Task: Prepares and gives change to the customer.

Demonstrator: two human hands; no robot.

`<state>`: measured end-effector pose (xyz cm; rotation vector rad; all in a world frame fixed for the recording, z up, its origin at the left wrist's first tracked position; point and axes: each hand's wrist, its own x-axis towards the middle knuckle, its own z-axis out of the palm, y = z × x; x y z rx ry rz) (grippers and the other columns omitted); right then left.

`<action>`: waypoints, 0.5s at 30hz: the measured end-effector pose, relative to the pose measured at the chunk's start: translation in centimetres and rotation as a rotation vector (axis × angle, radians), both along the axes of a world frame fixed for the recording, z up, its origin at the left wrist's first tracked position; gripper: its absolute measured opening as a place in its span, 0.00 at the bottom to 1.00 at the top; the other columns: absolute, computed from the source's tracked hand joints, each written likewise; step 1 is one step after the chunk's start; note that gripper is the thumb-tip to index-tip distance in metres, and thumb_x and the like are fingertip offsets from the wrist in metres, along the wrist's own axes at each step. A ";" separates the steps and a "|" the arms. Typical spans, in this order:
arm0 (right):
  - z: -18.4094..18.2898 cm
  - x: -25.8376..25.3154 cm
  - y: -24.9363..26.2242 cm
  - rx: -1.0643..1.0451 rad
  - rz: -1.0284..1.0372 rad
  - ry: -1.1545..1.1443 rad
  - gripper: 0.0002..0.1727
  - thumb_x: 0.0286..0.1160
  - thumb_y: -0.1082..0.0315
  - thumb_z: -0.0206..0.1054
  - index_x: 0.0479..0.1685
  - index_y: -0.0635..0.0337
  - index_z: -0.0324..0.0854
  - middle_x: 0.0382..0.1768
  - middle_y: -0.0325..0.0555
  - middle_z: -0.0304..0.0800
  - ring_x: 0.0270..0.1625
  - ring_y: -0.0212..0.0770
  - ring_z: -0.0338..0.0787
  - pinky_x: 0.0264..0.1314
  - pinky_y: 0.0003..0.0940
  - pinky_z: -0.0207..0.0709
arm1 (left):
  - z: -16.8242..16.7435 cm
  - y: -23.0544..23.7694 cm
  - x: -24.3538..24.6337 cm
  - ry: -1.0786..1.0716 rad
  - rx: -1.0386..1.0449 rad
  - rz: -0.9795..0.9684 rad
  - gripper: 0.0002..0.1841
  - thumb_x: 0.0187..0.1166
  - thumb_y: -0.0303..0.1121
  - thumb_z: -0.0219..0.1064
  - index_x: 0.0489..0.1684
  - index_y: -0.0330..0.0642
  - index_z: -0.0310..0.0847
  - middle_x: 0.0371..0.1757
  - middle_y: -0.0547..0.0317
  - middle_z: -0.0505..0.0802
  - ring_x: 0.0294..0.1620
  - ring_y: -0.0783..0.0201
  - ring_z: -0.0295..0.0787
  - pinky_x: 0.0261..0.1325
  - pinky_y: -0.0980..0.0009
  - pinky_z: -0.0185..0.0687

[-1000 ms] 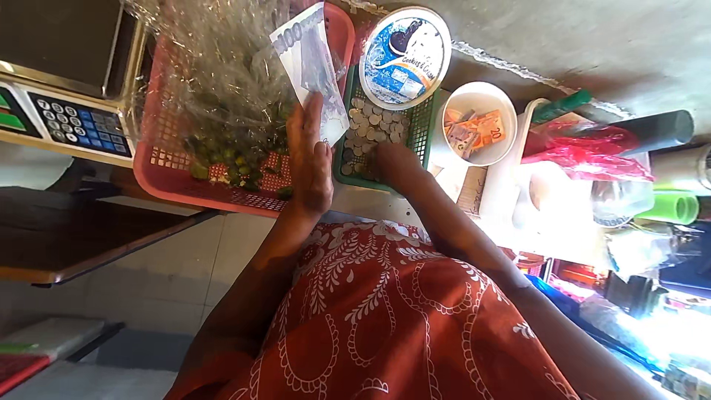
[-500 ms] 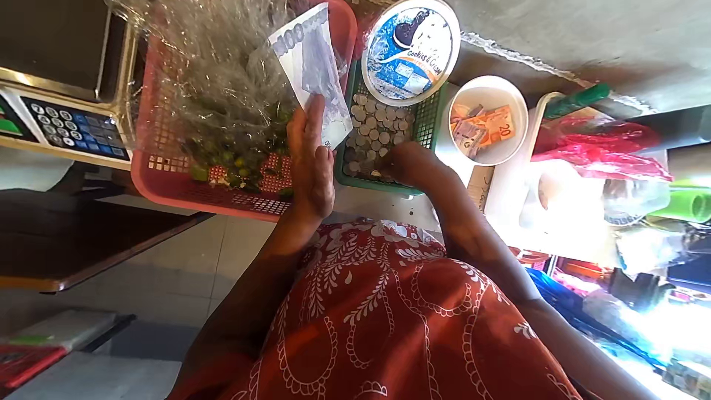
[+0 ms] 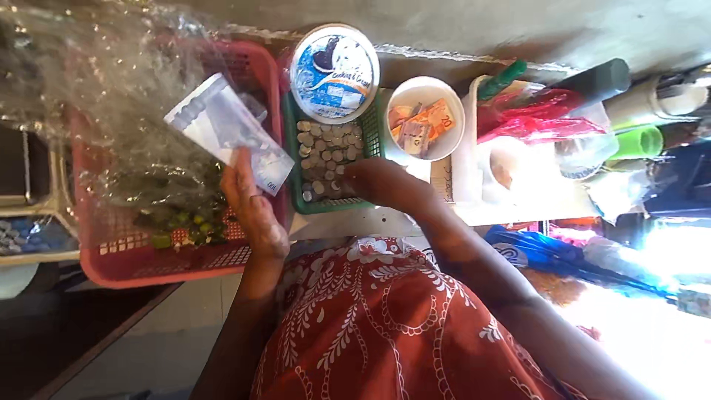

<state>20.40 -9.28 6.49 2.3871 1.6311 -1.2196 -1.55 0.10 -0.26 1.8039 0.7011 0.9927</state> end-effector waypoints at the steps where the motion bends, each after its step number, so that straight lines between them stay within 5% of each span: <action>1: 1.3 0.8 -1.6 0.084 -0.055 0.020 0.12 0.84 0.70 0.61 0.56 0.60 0.88 0.55 0.57 0.91 0.58 0.58 0.91 0.62 0.64 0.82 | -0.2 0.1 0.0 0.001 0.031 0.003 0.42 0.88 0.67 0.33 0.94 0.48 0.51 0.91 0.49 0.61 0.88 0.56 0.62 0.83 0.54 0.69; 5: 3.3 3.8 -10.0 0.336 -0.170 -0.018 0.13 0.69 0.85 0.65 0.46 0.61 0.86 0.54 0.53 0.87 0.50 0.51 0.90 0.53 0.52 0.87 | -0.1 0.0 0.4 -0.028 -0.059 -0.004 0.39 0.90 0.63 0.35 0.94 0.47 0.53 0.89 0.49 0.63 0.86 0.56 0.65 0.81 0.55 0.72; 9: -1.5 4.0 -15.6 0.260 -0.472 -0.059 0.09 0.69 0.85 0.66 0.45 0.69 0.86 0.51 0.63 0.85 0.49 0.60 0.89 0.53 0.60 0.86 | 0.1 -0.2 0.6 -0.048 -0.129 -0.013 0.40 0.88 0.67 0.40 0.93 0.50 0.52 0.88 0.53 0.66 0.83 0.58 0.69 0.80 0.53 0.75; 13: -6.0 0.9 -17.3 0.370 -0.633 0.338 0.10 0.76 0.76 0.64 0.48 0.71 0.87 0.50 0.57 0.90 0.49 0.44 0.92 0.57 0.40 0.89 | 0.0 -0.1 0.8 -0.036 -0.087 0.026 0.39 0.89 0.65 0.41 0.90 0.44 0.57 0.86 0.49 0.69 0.81 0.57 0.73 0.76 0.52 0.78; 15: -7.8 -0.7 -16.7 0.462 -0.590 0.524 0.09 0.75 0.76 0.65 0.48 0.72 0.87 0.48 0.56 0.91 0.49 0.41 0.92 0.58 0.36 0.87 | -0.4 0.2 0.5 -0.011 -0.033 0.004 0.38 0.88 0.65 0.42 0.90 0.49 0.60 0.86 0.52 0.68 0.82 0.58 0.72 0.76 0.54 0.78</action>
